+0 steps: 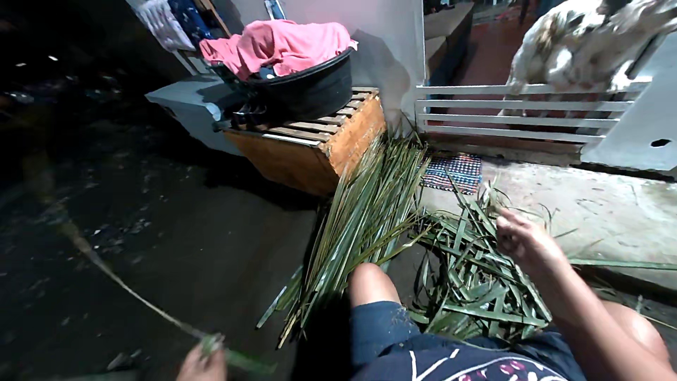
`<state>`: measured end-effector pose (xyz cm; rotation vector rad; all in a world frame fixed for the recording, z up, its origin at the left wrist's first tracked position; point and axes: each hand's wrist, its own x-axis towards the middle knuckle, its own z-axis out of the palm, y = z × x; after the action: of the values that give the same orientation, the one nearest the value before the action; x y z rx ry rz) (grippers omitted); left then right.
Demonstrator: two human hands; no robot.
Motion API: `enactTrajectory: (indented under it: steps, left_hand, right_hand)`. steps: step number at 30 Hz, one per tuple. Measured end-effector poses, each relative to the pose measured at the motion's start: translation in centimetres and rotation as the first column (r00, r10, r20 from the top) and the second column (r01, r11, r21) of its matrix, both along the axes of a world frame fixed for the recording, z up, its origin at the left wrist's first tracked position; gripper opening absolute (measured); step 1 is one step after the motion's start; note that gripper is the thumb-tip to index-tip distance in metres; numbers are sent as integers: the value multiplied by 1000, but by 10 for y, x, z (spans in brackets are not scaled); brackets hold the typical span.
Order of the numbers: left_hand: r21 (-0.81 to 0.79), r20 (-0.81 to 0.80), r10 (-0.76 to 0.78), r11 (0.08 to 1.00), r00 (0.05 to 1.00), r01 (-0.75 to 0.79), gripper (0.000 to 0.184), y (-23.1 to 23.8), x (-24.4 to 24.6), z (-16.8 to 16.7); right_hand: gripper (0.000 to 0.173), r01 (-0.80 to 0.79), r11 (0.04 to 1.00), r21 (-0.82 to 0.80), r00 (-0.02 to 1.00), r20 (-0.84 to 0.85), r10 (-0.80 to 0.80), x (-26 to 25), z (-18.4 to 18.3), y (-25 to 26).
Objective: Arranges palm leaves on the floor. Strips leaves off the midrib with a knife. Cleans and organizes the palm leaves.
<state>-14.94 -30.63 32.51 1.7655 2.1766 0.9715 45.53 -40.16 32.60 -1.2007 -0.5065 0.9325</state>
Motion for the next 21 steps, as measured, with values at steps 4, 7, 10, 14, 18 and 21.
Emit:
enactTrajectory:
  steps: [4,7,10,14,18,21]
  left_hand:
    - [190,468,-230,969,853,157,30,43,137,32]
    - [229,712,-366,928,600,294,25,41,232,43]
    - [251,780,-471,839,413,483,16,17,297,38]
    - [164,858,-448,701,250,694,20,-18,327,34]
    - [201,846,-502,615,181,762,23,-25,317,29]
    - [283,787,-592,595,172,752,16,-21,301,28]
  right_hand:
    - [49,-340,940,31,939,-38,341,-65,6,3]
    - [62,-583,809,72,803,-104,587,-101,6,-1]
    - [66,-665,724,181,668,-289,686,-115,0,-5]
    - [27,-512,821,252,689,-450,568,-106,-7,-10]
    - [20,-382,872,305,704,-516,488,-95,-13,-11]
    - [9,-298,912,281,739,-537,407,-85,-15,-12]
